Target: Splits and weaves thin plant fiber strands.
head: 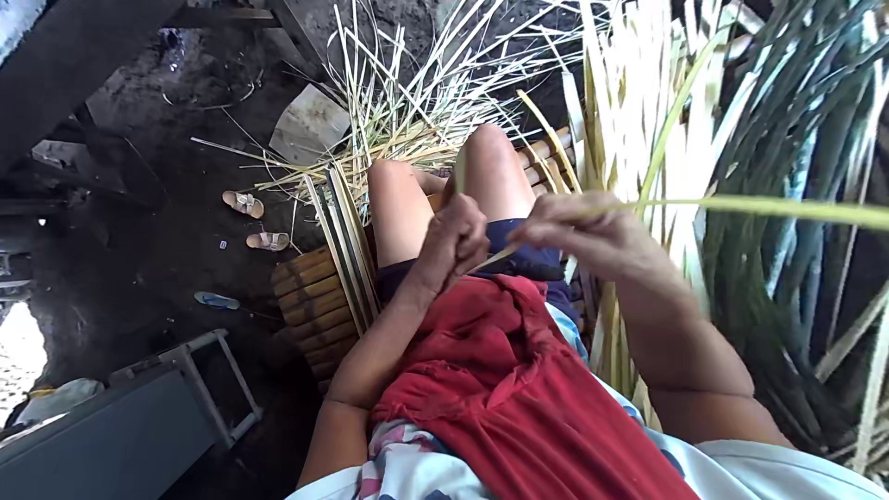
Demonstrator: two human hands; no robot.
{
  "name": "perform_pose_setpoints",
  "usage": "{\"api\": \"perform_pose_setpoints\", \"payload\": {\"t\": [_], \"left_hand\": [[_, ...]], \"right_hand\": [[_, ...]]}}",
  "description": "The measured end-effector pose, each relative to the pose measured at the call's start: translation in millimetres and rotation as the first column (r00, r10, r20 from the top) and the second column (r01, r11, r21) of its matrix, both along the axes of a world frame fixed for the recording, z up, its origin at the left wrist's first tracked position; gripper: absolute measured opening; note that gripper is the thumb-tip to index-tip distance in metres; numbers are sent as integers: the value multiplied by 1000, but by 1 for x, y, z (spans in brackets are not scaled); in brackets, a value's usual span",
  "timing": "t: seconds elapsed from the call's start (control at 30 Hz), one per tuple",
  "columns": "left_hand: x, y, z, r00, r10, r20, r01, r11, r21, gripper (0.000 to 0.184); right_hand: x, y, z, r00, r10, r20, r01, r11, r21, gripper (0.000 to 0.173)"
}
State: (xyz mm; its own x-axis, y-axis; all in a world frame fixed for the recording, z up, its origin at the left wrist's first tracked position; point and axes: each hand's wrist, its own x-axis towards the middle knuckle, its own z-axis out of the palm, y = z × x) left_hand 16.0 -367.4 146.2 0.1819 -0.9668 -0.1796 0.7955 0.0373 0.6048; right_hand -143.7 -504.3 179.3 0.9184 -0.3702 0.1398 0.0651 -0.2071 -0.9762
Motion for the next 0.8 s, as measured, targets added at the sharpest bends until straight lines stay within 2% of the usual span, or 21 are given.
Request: {"api": "perform_pose_setpoints", "payload": {"t": [0.07,0.2,0.27,0.33,0.37,0.4,0.43,0.47,0.53,0.57,0.6,0.63,0.73,0.8], "left_hand": [[-12,8,0,1000,9,10,-9,1000,30,47],[-9,-19,13,957,283,63,-290,941,173,54],[8,-30,14,905,423,49,-425,888,175,52],[33,-31,10,847,531,12,-524,831,184,55],[44,-31,9,828,560,-31,-547,818,180,58],[49,-29,7,834,549,-62,-535,831,155,60],[47,-25,4,878,475,-55,-468,877,110,60],[41,-19,0,936,352,-20,-351,935,49,58],[15,-3,-1,995,83,53,-83,996,14,53],[6,2,-4,998,2,66,-4,1000,28,49],[0,4,-6,997,-16,70,13,999,45,46],[-3,4,-6,997,23,74,-28,997,67,46],[-5,-10,6,959,266,99,-278,951,138,51],[2,-23,7,913,400,81,-408,891,201,54]], "right_hand": [[9,-3,8,998,-51,36,54,993,-102,22],[25,23,-10,994,102,-29,-106,974,-198,22],[11,28,-18,950,309,-50,-312,949,-49,26],[-9,37,-27,807,591,6,-582,794,175,31],[-14,42,-30,744,666,54,-656,714,244,30],[-16,42,-31,731,678,70,-667,691,278,30],[-16,38,-29,779,626,47,-610,737,290,30],[-15,30,-25,861,509,-5,-486,826,285,29],[-7,8,-11,980,186,-68,-171,968,181,25],[-4,0,-3,996,56,-66,-48,993,106,23],[0,-5,2,999,-10,-41,12,999,37,22],[7,-5,5,999,-24,-29,24,999,-23,23],[29,16,-6,995,45,-86,-59,983,-173,22],[29,23,-16,983,146,-114,-164,971,-172,22]]}}
